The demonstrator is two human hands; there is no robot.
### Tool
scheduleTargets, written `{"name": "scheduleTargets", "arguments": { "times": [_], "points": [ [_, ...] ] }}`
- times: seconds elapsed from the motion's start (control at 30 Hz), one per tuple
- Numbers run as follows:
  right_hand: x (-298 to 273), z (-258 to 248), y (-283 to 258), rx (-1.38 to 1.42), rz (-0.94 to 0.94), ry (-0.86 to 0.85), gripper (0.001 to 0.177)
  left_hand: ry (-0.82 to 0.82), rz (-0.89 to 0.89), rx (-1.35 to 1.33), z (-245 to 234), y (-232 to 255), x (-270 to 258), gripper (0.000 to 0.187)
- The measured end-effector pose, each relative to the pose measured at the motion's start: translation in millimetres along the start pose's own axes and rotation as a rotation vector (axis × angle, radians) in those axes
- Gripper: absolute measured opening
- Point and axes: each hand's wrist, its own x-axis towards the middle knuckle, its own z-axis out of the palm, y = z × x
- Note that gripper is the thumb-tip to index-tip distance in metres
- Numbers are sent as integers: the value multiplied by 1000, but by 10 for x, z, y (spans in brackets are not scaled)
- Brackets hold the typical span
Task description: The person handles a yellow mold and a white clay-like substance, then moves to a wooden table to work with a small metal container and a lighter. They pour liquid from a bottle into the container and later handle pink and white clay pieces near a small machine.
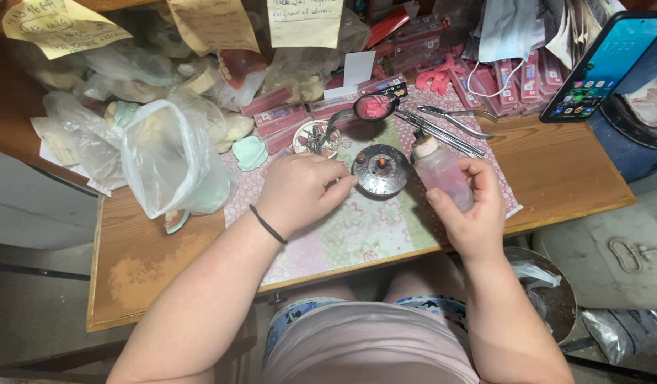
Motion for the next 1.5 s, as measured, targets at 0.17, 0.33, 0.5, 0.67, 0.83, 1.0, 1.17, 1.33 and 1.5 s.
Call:
{"name": "scheduleTargets", "arguments": {
  "times": [0.17, 0.33, 0.5, 0.67, 0.83, 1.0, 1.17, 1.33, 1.5],
  "points": [
    [-16, 21, -51, 12, -11, 8, 53, -5, 8, -21, -18, -2, 14, 19],
    [-12, 12, -109, 9, -12, 27, 54, -25, -9, -18, -8, -12, 1, 20],
    [-7, -3, -88, 31, -7, 21, 54, -42, -15, 3, -29, 6, 17, 21],
    [-8, -6, -99, 25, -12, 7, 54, -42, -22, 9, -7, -7, 3, 21],
    [-2, -15, -105, 40, -13, 2, 54, -42, -27, 4, 21, -20, 3, 21],
    [-8, -13, -113, 43, -4, -5, 53, -62, -40, 6, 18, -20, 7, 21],
    [-1, -6, -108, 22, -12, -16, 56, -73, -51, 5, 7, -6, 7, 22],
    [-33, 16, -68, -92, -66, -57, 62, -64, -39, -6, -9, -1, 14, 21],
    [-35, 37, -74, -137, -135, -79, 61, -24, -14, 8, 18, -14, -6, 20]
  ]
}}
